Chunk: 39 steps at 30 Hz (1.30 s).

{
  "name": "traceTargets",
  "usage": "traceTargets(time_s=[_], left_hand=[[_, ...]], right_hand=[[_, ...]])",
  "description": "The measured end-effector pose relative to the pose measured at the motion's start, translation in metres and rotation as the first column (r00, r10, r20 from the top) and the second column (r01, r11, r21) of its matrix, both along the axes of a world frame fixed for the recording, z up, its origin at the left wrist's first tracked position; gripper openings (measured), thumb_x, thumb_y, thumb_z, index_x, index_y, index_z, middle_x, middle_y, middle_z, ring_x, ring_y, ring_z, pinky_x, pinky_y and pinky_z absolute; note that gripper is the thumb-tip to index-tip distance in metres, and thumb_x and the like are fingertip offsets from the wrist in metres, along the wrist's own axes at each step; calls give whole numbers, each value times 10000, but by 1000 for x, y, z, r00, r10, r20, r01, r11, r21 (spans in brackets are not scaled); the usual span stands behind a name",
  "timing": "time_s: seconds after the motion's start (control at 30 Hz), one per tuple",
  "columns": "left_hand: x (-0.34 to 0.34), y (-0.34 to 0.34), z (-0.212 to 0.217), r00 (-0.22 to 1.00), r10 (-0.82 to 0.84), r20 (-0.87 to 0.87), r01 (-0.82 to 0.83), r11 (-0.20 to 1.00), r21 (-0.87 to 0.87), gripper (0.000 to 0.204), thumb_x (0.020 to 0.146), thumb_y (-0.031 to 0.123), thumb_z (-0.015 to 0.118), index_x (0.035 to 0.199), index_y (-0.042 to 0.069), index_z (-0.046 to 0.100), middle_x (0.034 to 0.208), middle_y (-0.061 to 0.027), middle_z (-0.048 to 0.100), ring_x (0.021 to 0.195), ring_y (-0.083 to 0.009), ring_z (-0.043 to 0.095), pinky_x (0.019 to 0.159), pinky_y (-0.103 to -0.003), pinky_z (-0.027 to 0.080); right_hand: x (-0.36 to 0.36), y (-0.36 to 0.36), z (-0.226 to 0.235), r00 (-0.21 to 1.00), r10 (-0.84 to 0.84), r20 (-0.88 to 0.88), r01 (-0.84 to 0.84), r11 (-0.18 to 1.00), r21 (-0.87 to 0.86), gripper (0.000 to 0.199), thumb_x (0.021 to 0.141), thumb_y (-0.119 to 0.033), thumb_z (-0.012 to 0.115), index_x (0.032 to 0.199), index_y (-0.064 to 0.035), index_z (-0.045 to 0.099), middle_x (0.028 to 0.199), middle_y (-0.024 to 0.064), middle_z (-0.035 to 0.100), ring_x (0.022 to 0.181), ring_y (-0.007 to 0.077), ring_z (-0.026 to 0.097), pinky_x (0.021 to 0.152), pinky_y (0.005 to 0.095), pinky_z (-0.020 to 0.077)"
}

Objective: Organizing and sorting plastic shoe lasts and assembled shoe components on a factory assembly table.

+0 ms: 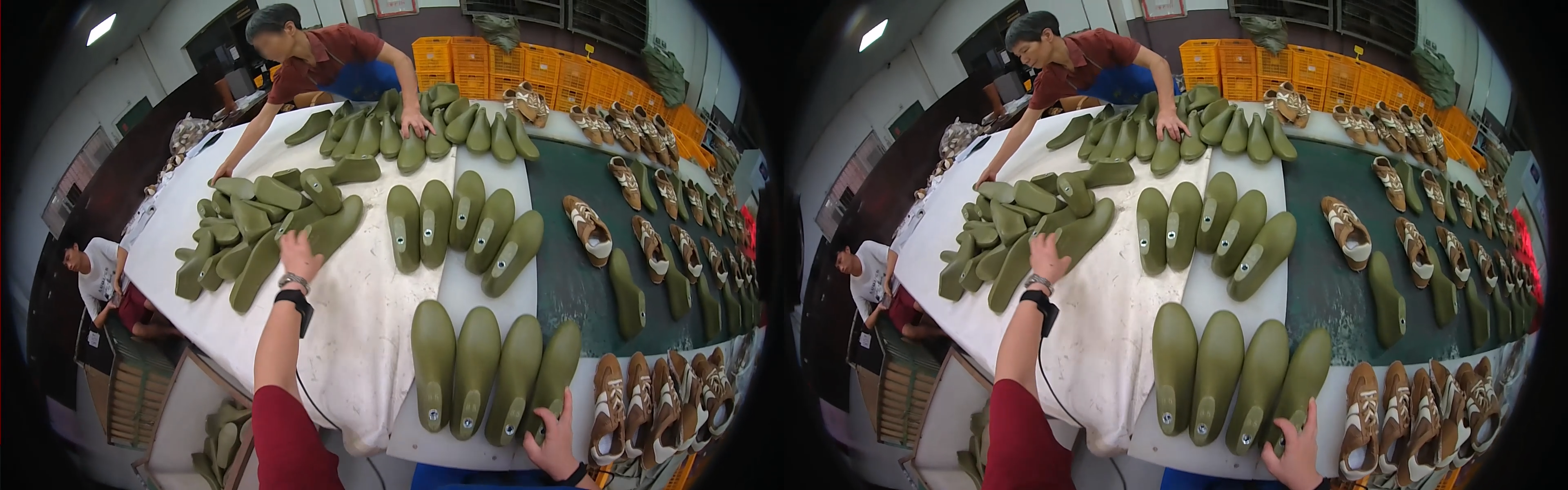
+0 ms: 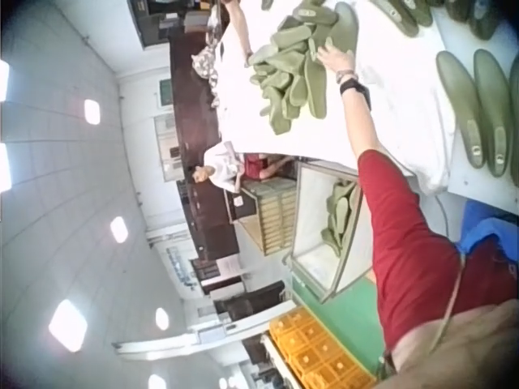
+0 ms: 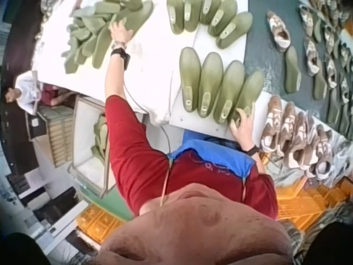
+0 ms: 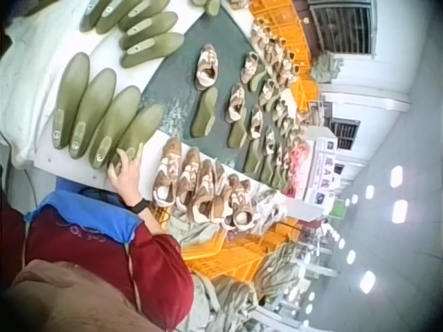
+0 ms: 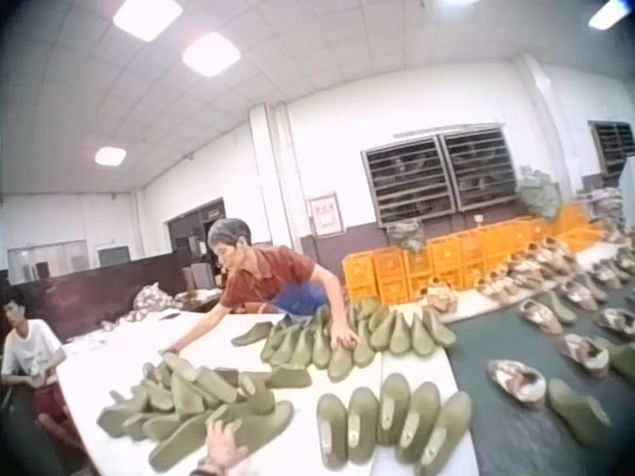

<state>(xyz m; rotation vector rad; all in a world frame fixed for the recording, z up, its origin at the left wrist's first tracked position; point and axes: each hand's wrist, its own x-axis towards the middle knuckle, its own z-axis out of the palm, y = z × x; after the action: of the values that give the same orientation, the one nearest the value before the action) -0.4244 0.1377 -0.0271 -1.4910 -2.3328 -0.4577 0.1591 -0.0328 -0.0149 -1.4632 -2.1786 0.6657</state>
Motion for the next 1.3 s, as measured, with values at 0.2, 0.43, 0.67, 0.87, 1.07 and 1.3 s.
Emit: traceTargets(time_s=[0.2,0.43,0.67,0.87,1.07,1.3], left_hand=[[-49,43,13,930,321,182,-229,889,-396,913,509,563,756,1261,122,487,1455,-192,151,1347,-357,117,1053,-473,241],[-79,57,9,942,240,234,-132,907,-399,830,532,645,707,1123,69,619,1187,-169,475,1111,-303,478,954,-341,399],[-51,32,-11,952,132,275,-111,990,-91,615,602,571,696,845,7,690,889,-214,576,915,-334,560,815,-397,460],[24,-34,-8,942,108,319,-87,993,-77,545,619,536,700,808,26,694,897,-216,552,860,-349,556,788,-414,461],[130,-155,-8,957,63,284,-51,997,-50,504,611,461,742,793,-5,683,819,-213,525,776,-359,539,720,-441,454],[258,-238,1,936,84,343,-65,996,-66,489,679,398,713,869,-47,645,869,-263,489,824,-417,499,746,-458,422]], right_hand=[[-6,-2,9,997,-26,71,25,999,27,474,672,-63,660,1124,-64,519,1372,329,189,1098,458,432,893,419,408],[-6,0,1,997,-47,60,42,995,86,447,664,-35,649,1093,-54,527,1365,304,232,915,363,537,735,357,464],[-10,8,14,986,4,166,-65,930,361,462,683,-99,645,1127,-92,517,1349,334,250,725,336,606,638,356,498],[1,-1,-10,992,-105,-68,108,993,47,445,614,-156,679,1042,-128,558,1362,355,180,1219,509,306,995,458,333],[0,2,-4,992,-97,-84,107,986,128,438,645,-173,662,1071,-144,563,1348,328,220,1202,490,322,999,454,330],[15,-2,-11,983,-81,-166,104,986,134,435,655,-171,660,1073,-134,544,1334,334,221,1203,501,309,997,466,328]])
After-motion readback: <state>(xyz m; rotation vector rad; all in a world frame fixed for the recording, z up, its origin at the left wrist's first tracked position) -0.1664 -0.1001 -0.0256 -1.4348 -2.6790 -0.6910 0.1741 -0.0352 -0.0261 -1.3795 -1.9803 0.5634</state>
